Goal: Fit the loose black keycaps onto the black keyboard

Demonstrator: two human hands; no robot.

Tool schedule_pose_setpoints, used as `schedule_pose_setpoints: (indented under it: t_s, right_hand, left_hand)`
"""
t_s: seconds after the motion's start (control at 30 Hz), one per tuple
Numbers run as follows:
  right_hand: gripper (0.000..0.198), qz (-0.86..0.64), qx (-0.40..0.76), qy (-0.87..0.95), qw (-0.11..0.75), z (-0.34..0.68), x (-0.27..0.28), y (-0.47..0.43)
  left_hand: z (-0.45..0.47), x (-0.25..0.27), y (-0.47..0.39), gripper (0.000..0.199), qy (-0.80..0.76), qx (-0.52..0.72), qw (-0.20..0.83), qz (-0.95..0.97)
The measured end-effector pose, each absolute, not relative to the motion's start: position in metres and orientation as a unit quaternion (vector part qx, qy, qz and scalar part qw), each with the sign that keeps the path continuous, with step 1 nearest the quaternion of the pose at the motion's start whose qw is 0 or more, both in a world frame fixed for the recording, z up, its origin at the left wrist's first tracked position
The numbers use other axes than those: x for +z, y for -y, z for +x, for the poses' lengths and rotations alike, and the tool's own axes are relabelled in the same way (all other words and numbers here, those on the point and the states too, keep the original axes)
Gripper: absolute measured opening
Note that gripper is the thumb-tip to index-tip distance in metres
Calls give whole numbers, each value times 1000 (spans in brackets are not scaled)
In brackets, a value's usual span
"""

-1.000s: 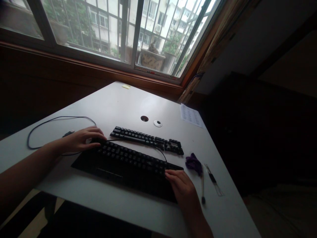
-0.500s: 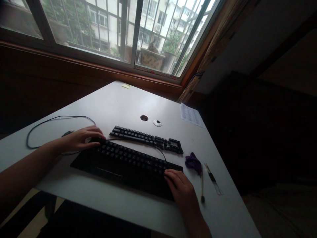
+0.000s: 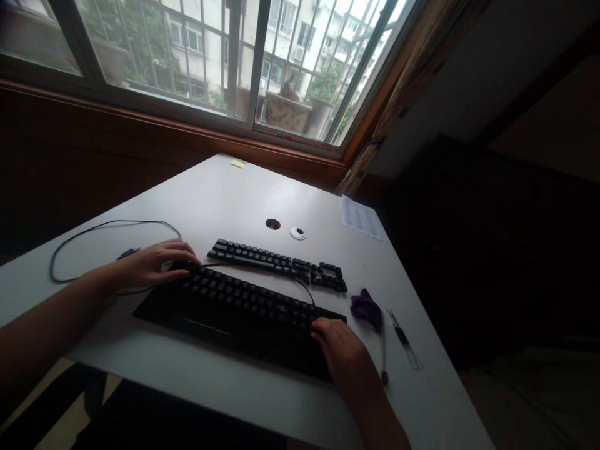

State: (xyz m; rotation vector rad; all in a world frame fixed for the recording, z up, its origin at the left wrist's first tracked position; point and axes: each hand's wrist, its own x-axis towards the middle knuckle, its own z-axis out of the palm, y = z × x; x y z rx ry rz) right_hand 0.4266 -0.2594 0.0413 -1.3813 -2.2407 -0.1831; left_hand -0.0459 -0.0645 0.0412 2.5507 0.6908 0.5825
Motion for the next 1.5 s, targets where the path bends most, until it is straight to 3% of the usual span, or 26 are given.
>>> schedule_pose_setpoints:
  t_s: [0.47,0.63,1.1,1.5]
  right_hand:
    - [32,-484,-69,856,168,415,66,253]
    - [29,-492,-50,855,158,412,69,249]
    - [12,-554,-76,770,307,412,29,268]
    - [17,-602,-65,727,323,404,19,274]
  left_hand:
    - [-45,42,65,26,-245,215,221,919]
    - [-46,41,65,26,-248,215,226,917]
    - [-45,40,64,26,-247,208,212,922]
    - [-45,39,63,26,-242,215,210,923]
